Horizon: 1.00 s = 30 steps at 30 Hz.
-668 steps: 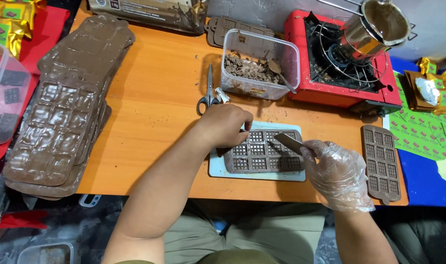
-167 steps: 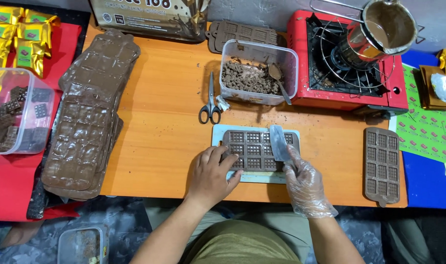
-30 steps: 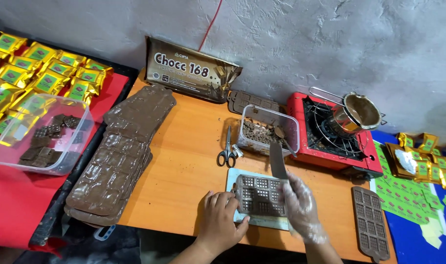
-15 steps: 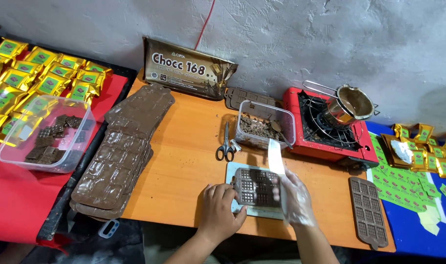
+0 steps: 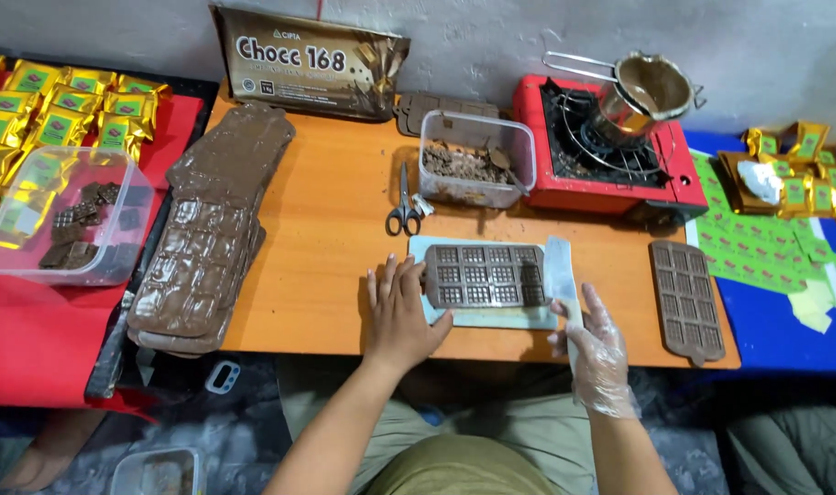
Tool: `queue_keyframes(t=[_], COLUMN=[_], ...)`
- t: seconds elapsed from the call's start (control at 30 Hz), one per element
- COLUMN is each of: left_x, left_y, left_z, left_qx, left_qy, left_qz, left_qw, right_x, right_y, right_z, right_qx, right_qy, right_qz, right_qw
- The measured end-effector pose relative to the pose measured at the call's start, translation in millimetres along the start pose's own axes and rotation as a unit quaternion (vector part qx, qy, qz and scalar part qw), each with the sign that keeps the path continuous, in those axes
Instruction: Filling a chocolate mold with crushed chocolate pieces and leveling the surface using a scraper.
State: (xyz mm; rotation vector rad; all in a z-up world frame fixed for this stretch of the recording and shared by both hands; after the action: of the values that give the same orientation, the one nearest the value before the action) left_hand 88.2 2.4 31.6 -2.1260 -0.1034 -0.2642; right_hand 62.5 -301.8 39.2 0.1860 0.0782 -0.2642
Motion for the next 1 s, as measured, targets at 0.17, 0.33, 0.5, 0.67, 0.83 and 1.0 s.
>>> queue_keyframes(t=[0.17,0.33,0.5,0.67,0.83,1.0], left_x=[-0.5,-1.4,-3.1,-0.8,-4.4,-3.0], left_y=[-17.9,-14.0,-16.3,-12.2,-15.5,-17.8], left_z=[-14.7,-16.2,-18.4,-16.1,-19.0,-23.4], left_qx=[-0.021,-0.001,0.000,0.001,0.003,0.022], left_qy=[-0.007,-0.001,-0.004,-0.006,-0.010,-0.014], left_qz=[0.038,0.053,0.080,0.091,0.110,0.130], left_qw=[0.999,0.999,0.997,0.996,0.994,0.991], right_x=[5.7,4.6,1.8,8.9,13.2,32.5], right_y=[-23.5,-30.2,-39.9,-36.4,-24.7,-21.3], right_z=[-29.0,-42.6,-41.2,-28.9,-11.4,-16.4], right_qx=[-0.058,-0.068,-0.081,-0.078,-0.110,-0.142], right_qy=[-0.049,-0.036,-0.041,-0.069,-0.074,-0.055], right_qz=[0.008,-0.015,-0.070,-0.077,-0.072,-0.044], right_qw=[0.997,0.997,0.993,0.992,0.989,0.987])
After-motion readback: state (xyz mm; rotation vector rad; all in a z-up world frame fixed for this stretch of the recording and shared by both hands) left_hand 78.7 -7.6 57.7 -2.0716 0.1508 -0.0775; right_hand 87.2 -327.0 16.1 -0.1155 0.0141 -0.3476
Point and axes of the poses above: each hand's wrist, its own x-axis towards the middle knuckle, its own y-axis out of the palm, z = x × y, the point moved 9 cm from there along x, towards the middle knuckle, and after that the axes turned 7 degrees about x, right-handed, at the moved point
